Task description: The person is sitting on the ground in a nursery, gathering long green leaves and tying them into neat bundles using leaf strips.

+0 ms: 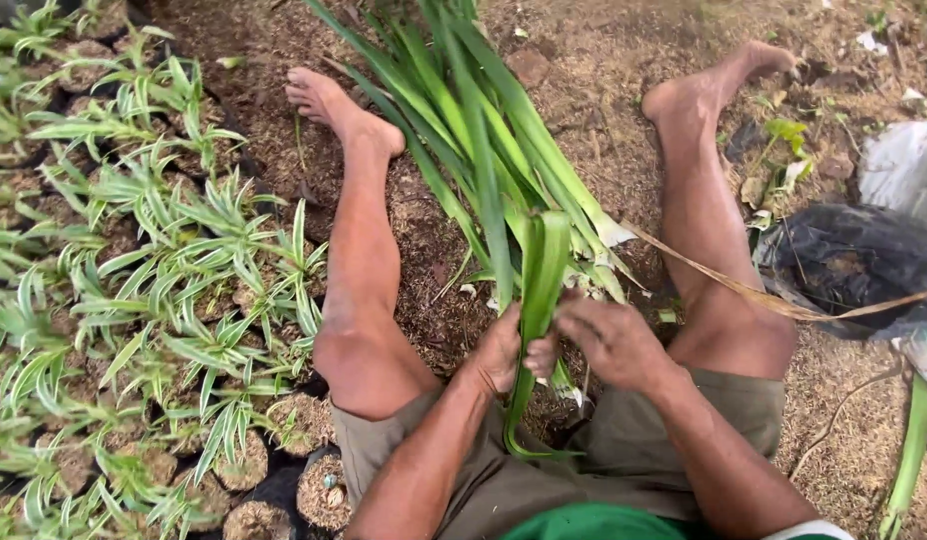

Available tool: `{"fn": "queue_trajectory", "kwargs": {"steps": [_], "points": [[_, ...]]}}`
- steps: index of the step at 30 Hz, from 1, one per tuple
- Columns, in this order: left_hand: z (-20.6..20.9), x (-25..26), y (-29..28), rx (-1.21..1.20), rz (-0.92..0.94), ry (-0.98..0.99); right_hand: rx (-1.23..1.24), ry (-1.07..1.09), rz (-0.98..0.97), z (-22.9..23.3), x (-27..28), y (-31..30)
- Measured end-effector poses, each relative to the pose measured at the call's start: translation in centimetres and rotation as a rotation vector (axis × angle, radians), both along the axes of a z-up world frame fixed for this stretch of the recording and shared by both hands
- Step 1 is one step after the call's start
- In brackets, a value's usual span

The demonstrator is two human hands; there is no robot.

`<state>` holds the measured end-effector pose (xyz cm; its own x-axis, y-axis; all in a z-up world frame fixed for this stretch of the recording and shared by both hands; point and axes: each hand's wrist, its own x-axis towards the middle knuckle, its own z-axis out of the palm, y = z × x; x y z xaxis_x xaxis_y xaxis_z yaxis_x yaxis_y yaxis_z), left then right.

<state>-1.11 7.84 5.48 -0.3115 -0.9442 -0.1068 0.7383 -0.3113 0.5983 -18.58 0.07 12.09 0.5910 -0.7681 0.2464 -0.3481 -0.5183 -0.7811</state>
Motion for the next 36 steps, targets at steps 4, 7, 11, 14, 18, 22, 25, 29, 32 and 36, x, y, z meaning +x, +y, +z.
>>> {"fn": "queue_trajectory", "kwargs": {"steps": [4, 7, 11, 14, 18, 22, 25, 29, 32, 36], "points": [[0.0, 0.1, 0.3, -0.079, -0.240, 0.433, 0.146, 0.216, 0.241, 1.7, -1.3, 2.5], [-2.0, -0.5, -0.3, -0.157, -0.092, 0.578, 0.097, 0.293, 0.219, 2.9, -3.3, 2.9], [-4.0, 0.9, -1.0, -0.072, 0.141, 0.661, 0.253, 0.530, 0.242, 4.3, -7.5, 3.8], [-3.9, 1.2, -0.6, 0.014, 0.191, 0.601, 0.306, 0.666, 0.166, 2.9, -10.6, 2.9], [0.4, 0.8, -0.2, 0.057, 0.086, 0.270, 0.306, 0.557, 0.082, 3.6, -8.8, 1.4], [0.8, 0.1, -0.4, 0.072, 0.042, 0.216, 0.718, 0.183, -0.005, 0.7, -2.3, 2.3], [-1.3, 0.9, 0.3, 0.111, 0.071, 0.181, 0.944, 0.053, -0.099, -1.7, -1.3, 1.6], [-2.2, 1.4, 1.1, 0.096, 0.041, 0.093, 0.871, -0.215, -0.571, -0.2, -1.4, -0.9], [-2.1, 0.9, 0.4, 0.086, 0.112, -0.139, 0.711, -0.193, -0.463, 0.4, -1.4, -2.0], [-1.7, 0.3, 0.3, 0.012, 0.214, -0.857, 0.584, -0.040, -0.224, 0.1, -1.3, -1.7]]}}
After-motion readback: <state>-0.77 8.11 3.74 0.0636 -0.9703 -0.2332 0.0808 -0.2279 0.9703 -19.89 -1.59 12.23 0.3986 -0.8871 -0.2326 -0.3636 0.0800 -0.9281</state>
